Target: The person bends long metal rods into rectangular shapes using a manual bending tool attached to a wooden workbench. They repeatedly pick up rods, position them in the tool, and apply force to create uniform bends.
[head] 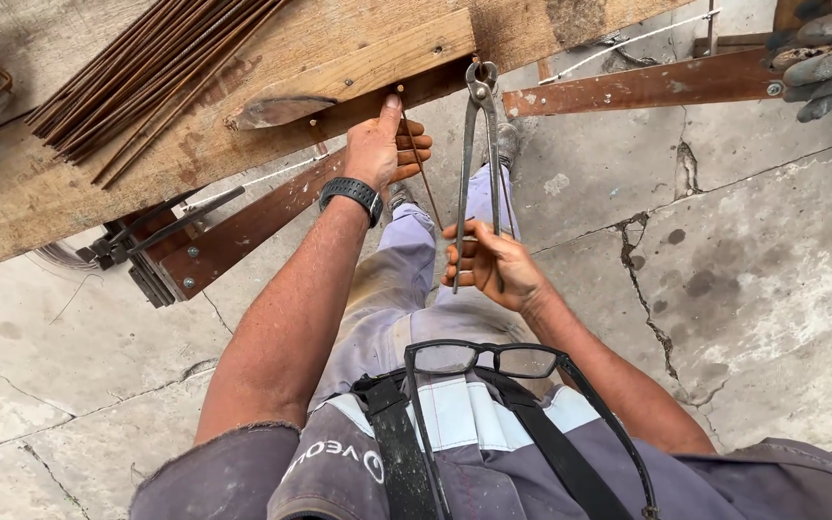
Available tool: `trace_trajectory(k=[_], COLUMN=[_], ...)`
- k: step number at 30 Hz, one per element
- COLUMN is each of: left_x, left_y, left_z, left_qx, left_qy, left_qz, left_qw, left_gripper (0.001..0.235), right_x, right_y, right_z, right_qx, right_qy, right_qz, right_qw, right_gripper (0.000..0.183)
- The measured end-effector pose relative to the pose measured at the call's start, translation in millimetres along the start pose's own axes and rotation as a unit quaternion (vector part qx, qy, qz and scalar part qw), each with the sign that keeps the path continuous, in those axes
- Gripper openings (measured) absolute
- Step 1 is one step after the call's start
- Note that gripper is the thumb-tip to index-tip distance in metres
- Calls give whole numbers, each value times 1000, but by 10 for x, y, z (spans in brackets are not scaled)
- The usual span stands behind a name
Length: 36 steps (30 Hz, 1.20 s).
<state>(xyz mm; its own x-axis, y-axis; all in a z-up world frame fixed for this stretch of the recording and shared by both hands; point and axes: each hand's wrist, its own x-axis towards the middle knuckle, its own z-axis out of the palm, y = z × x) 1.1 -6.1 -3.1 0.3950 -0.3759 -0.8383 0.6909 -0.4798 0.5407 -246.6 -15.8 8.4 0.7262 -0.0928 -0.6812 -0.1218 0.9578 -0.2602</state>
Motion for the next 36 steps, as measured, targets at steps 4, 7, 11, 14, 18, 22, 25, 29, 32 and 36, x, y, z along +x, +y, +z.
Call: trace_trajectory(k=[4,7,11,14,18,22,25,29,32,36], left_x=[-255,-224,-204,-193,-194,-190,-249,-276,-327,-508], left_y=[319,277,243,268,220,221,237,206,237,319], left_z=[51,50,56,49,70,84,81,40,8,50], left_qx=[48,46,45,42,42,35,39,22,24,104], left_qy=[3,7,2,3,7,7,8,-6,-20,-37], left_qz=[-62,-60,-50,-42,-45,-45,-47,-39,-33,-53], left_qw=[997,997,998,998,998,998,998,999,999,992], left_gripper=[59,60,62,60,61,61,61,60,59,55], right_x=[53,119,166,201,208,192,21,-457,-634,-472], right_y=[-33,62,135,123,162,131,-22,-330,-572,-632], right_z=[358,398,428,515,587,477,450,310,-5,-429], right_qx=[20,27,37,40,40,45,10,-117,-282,-521], right_qy=[47,68,80,89,113,81,15,60,89,223], right_qz=[43,20,2,-7,-19,-23,-14,-31,-120,-191], right_qw=[998,997,996,995,993,995,1000,991,948,802], right_gripper=[47,44,41,40,40,39,38,44,29,16])
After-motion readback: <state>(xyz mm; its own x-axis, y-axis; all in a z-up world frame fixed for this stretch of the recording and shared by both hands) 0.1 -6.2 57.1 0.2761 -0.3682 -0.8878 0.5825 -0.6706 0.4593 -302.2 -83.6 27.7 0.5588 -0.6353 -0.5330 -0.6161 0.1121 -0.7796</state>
